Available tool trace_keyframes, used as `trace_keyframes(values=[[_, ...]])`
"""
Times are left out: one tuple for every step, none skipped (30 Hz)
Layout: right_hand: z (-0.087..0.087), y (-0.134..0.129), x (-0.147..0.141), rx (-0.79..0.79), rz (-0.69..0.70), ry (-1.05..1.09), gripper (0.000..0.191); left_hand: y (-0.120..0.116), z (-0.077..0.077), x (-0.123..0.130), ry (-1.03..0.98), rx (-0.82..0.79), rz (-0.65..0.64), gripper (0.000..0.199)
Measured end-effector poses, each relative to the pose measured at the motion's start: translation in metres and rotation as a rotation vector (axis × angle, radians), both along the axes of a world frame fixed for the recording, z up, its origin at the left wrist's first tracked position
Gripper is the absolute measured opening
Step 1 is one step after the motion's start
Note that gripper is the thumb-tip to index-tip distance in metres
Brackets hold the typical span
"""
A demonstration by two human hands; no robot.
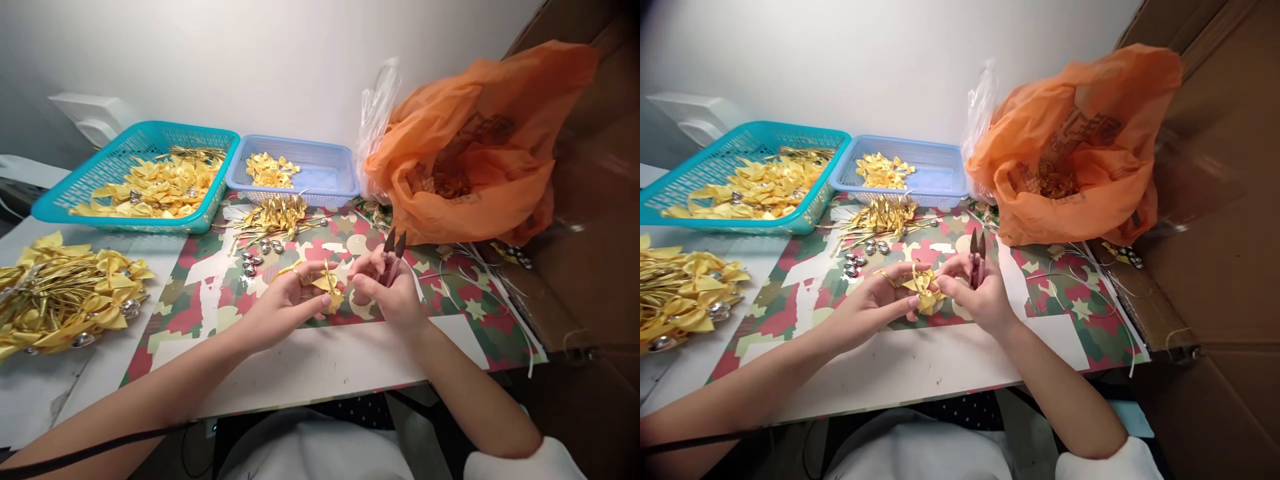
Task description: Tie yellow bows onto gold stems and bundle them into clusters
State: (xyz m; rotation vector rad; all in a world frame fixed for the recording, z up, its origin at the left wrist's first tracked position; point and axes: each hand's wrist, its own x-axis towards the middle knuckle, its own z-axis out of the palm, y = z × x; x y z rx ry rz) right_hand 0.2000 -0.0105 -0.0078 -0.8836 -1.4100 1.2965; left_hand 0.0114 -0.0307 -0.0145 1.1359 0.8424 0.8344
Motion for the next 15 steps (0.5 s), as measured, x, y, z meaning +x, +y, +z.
trace_keyframes(values=[[-0.001, -0.002, -0.002, 0.033, -0.008, -0.024, 0.042, 0.000, -0.001, 0.000, 0.004, 0.013, -0.005, 0.042], [-0.002, -0.004, -0.004, 0.072, -0.016, -0.065, 0.044, -0.001, -0.002, 0.001, 0.012, 0.038, -0.007, 0.040], [-0.003, -0.006, -0.007, 0.106, -0.022, -0.107, 0.046, -0.002, -0.002, 0.001, 0.025, 0.063, -0.010, 0.038], [-0.005, -0.007, -0.010, 0.127, -0.025, -0.135, 0.046, -0.002, -0.003, 0.001, 0.038, 0.083, -0.013, 0.038], [-0.006, -0.007, -0.011, 0.129, -0.029, -0.146, 0.044, -0.002, -0.003, 0.001, 0.050, 0.090, -0.017, 0.040], [-0.006, -0.006, -0.011, 0.113, -0.044, -0.140, 0.043, -0.002, -0.003, 0.001, 0.060, 0.081, -0.017, 0.042], [-0.007, -0.003, -0.010, 0.095, -0.074, -0.117, 0.042, -0.001, -0.002, 0.000, 0.061, 0.058, -0.010, 0.044], [-0.006, 0.001, -0.007, 0.083, -0.120, -0.083, 0.042, 0.000, -0.001, 0.000, 0.053, 0.027, 0.001, 0.045], [-0.006, 0.005, -0.003, 0.084, -0.178, -0.047, 0.043, 0.001, 0.000, -0.001, 0.040, -0.006, 0.016, 0.045], [-0.006, 0.009, 0.000, 0.098, -0.234, -0.022, 0.044, 0.003, 0.001, -0.002, 0.025, -0.034, 0.039, 0.043], [-0.005, 0.011, 0.004, 0.121, -0.279, -0.010, 0.045, 0.005, 0.002, -0.003, 0.006, -0.060, 0.066, 0.041], [-0.004, 0.013, 0.007, 0.144, -0.306, -0.013, 0.044, 0.006, 0.002, -0.004, -0.016, -0.083, 0.091, 0.039], [-0.004, 0.013, 0.008, 0.158, -0.300, -0.033, 0.042, 0.007, 0.003, -0.005, -0.040, -0.108, 0.112, 0.039], [-0.004, 0.011, 0.008, 0.166, -0.263, -0.068, 0.039, 0.008, 0.004, -0.005, -0.064, -0.132, 0.125, 0.039], [-0.004, 0.009, 0.008, 0.174, -0.208, -0.116, 0.035, 0.008, 0.004, -0.005, -0.086, -0.158, 0.127, 0.041]])
